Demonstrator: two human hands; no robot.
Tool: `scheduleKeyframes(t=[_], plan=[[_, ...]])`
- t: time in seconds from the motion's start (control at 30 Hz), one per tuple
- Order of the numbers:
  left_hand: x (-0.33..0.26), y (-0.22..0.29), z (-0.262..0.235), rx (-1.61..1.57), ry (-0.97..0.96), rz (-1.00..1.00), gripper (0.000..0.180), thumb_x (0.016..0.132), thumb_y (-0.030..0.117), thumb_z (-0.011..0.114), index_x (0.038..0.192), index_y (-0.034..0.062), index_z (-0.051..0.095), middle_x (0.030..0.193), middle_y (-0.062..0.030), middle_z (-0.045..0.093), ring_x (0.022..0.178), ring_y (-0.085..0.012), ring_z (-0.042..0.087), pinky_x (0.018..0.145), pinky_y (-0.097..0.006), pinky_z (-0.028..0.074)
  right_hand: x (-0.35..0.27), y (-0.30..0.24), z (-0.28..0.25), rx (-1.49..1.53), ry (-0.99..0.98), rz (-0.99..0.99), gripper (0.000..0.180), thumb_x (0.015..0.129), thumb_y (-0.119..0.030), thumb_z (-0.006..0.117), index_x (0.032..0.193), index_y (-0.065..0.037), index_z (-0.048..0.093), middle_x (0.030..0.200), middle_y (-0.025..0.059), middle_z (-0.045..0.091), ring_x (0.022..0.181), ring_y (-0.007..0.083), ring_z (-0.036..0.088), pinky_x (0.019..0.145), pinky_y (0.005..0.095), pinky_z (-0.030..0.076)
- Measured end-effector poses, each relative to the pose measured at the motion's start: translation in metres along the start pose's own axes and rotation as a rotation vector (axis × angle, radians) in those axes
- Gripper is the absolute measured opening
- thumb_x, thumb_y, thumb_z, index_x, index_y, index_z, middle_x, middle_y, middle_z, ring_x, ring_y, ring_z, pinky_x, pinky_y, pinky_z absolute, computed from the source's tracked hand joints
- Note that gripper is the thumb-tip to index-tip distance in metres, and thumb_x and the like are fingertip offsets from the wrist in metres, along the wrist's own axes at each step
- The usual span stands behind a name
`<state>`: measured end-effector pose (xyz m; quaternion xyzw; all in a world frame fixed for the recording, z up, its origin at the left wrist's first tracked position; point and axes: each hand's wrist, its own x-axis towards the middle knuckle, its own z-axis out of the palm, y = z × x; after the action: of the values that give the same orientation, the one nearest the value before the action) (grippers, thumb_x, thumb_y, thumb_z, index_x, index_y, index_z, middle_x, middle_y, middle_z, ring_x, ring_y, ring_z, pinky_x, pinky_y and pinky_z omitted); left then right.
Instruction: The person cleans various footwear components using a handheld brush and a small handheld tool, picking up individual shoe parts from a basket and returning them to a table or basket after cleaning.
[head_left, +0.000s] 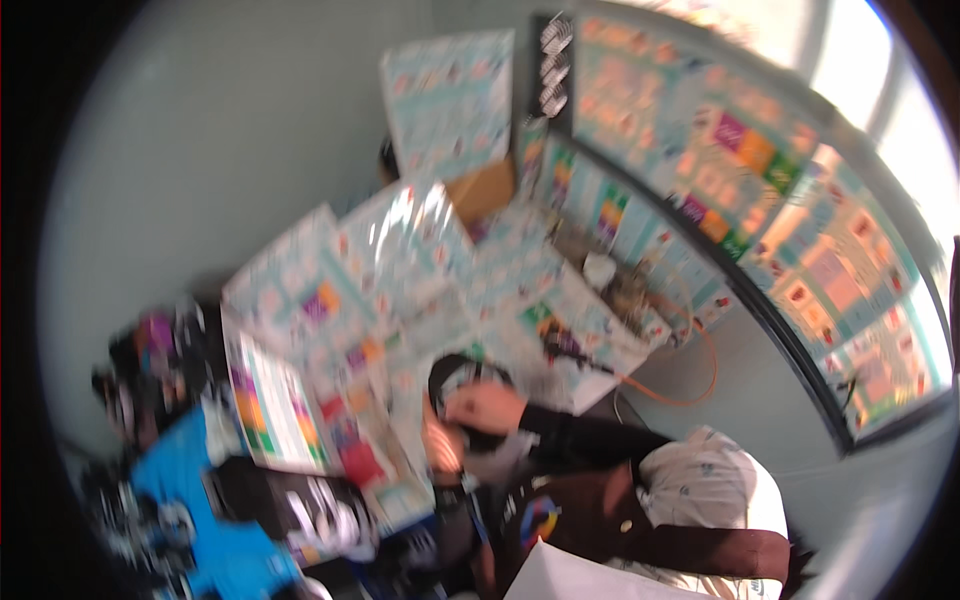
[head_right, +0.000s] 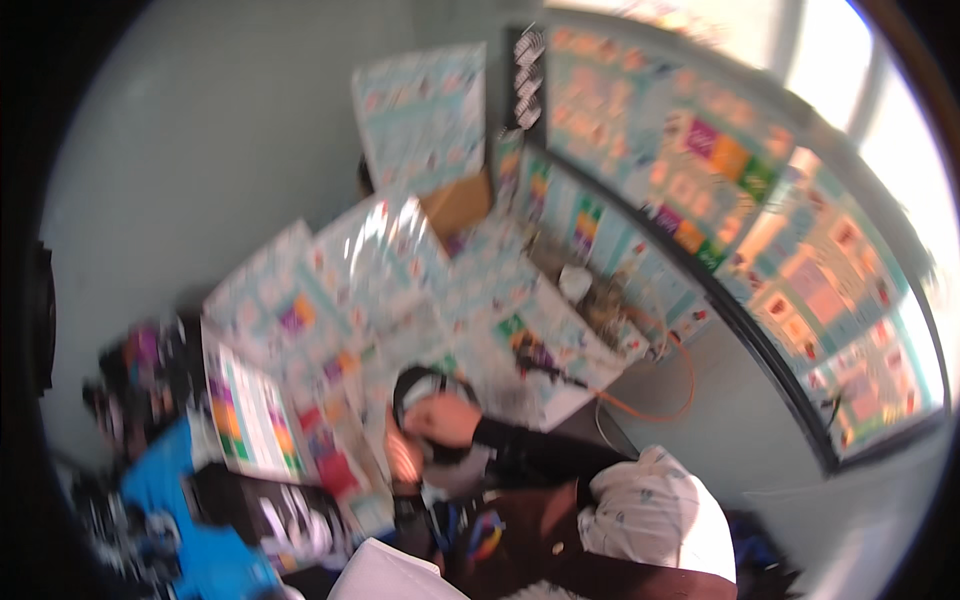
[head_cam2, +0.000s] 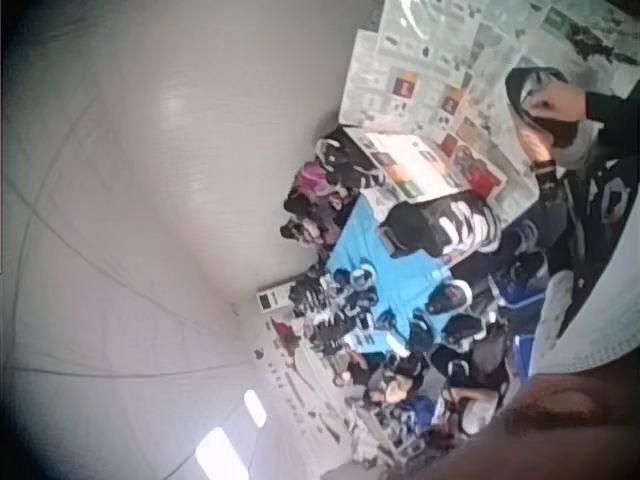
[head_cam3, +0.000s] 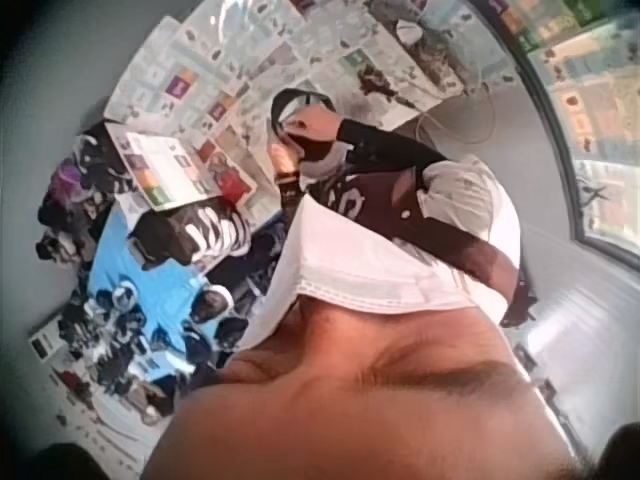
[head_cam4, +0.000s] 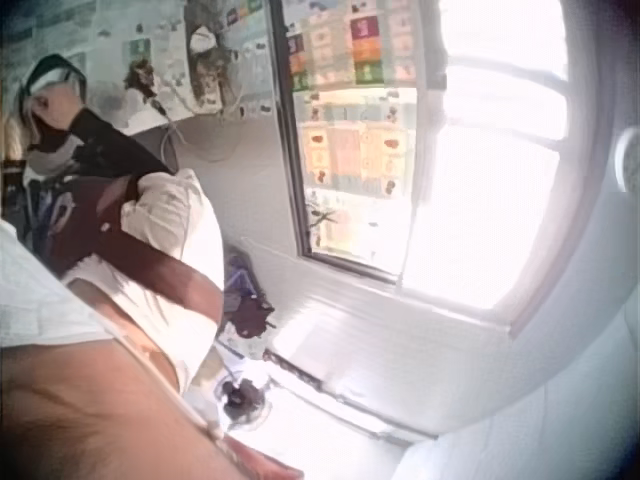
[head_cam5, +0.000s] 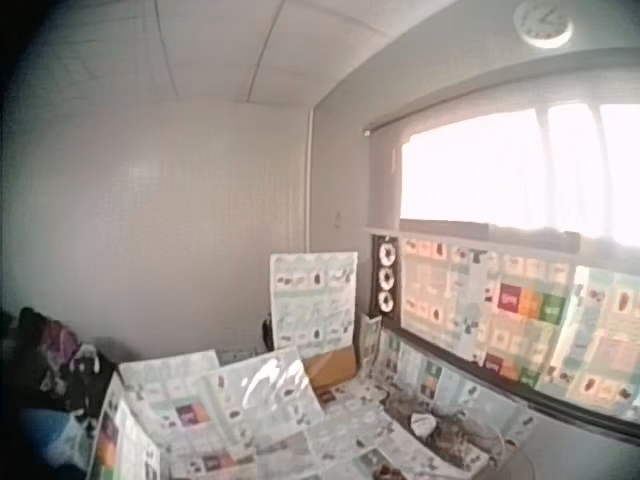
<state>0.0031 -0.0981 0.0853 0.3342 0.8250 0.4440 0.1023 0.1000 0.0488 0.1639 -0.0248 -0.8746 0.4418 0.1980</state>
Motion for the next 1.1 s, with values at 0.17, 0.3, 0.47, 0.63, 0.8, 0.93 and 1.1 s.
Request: scheduleKeyframes(t=[0.17, 0.3, 0.47, 0.63, 0.8, 0.93, 1.1], plan=[[0.011, -0.042, 0.073, -0.13, 0.08, -0.181, 0.068, 0.084, -0.004, 0.054, 0.149, 0.0072, 0.042, 0.136, -0.0222, 0.059, 0.129, -0.0417, 0.054, 0.106, -0.043, 0.045, -0.02, 0.132, -0.055, -0.347, 0.071, 0.178, 0.058, 0.09, -0.037, 0.071, 0.134, -0.003, 0.054, 0.13, 0.0231, 0.058, 0.116, 0.0428, 0.057, 0.096, 0.0462, 0.048], [-0.01, -0.062, 0.122, -0.319, 0.103, -0.346, 0.058, 0.092, 0.009, 0.064, 0.146, 0.0019, 0.046, 0.127, -0.0184, 0.065, 0.116, -0.0296, 0.063, 0.097, -0.037, 0.049, -0.037, 0.193, -0.053, 0.094, -0.133, 0.417, 0.055, 0.095, -0.043, 0.068, 0.132, -0.005, 0.058, 0.114, 0.0192, 0.067, 0.109, 0.0407, 0.063, 0.09, 0.0439, 0.051], [-0.084, -0.106, 0.161, 0.092, 0.134, -0.299, 0.036, 0.099, 0.03, 0.063, 0.121, 0.0015, 0.067, 0.102, -0.0143, 0.072, 0.079, -0.0214, 0.067, 0.075, -0.031, 0.056, -0.067, 0.22, -0.031, 0.175, -0.106, 0.255, 0.03, 0.094, -0.026, 0.073, 0.108, 0.001, 0.072, 0.098, 0.0167, 0.074, 0.088, 0.0291, 0.072, 0.08, 0.0362, 0.054], [-0.049, 0.014, 0.143, -0.339, 0.192, -0.575, 0.043, 0.093, 0.037, 0.072, 0.124, 0.0079, 0.071, 0.088, -0.0086, 0.075, 0.069, -0.0122, 0.066, 0.061, -0.029, 0.054, -0.095, 0.255, -0.076, 0.197, -0.073, 0.326, 0.024, 0.093, -0.019, 0.074, 0.102, 0.003, 0.072, 0.094, 0.0124, 0.073, 0.087, 0.0189, 0.07, 0.08, 0.0314, 0.054], [-0.053, 0.059, 0.113, -0.338, 0.081, -0.622, 0.039, 0.093, 0.036, 0.073, 0.119, 0.0079, 0.075, 0.089, -0.0086, 0.076, 0.075, -0.0115, 0.069, 0.062, -0.028, 0.055, -0.089, 0.237, -0.097, 0.234, -0.106, 0.288, 0.023, 0.093, -0.019, 0.074, 0.098, 0.004, 0.071, 0.093, 0.0121, 0.073, 0.083, 0.0182, 0.068, 0.077, 0.0293, 0.053], [-0.058, 0.042, 0.116, -0.234, 0.193, -0.565, 0.027, 0.095, 0.027, 0.071, 0.108, 0.0046, 0.076, 0.089, -0.008, 0.075, 0.076, -0.0153, 0.07, 0.066, -0.032, 0.057, -0.086, 0.223, -0.084, 0.191, 0.005, 0.247, 0.02, 0.093, -0.019, 0.073, 0.098, 0.0, 0.074, 0.09, 0.0153, 0.074, 0.08, 0.0236, 0.071, 0.075, 0.033, 0.054], [-0.056, 0.038, 0.129, 0.204, 0.511, -0.382, 0.013, 0.094, 0.018, 0.066, 0.091, 0.0057, 0.071, 0.087, -0.0146, 0.071, 0.082, -0.0345, 0.069, 0.073, -0.042, 0.053, -0.071, 0.19, -0.057, 0.08, 0.135, 0.174, 0.018, 0.092, -0.024, 0.07, 0.09, -0.006, 0.072, 0.08, 0.0145, 0.069, 0.074, 0.0347, 0.067, 0.067, 0.043, 0.051]])
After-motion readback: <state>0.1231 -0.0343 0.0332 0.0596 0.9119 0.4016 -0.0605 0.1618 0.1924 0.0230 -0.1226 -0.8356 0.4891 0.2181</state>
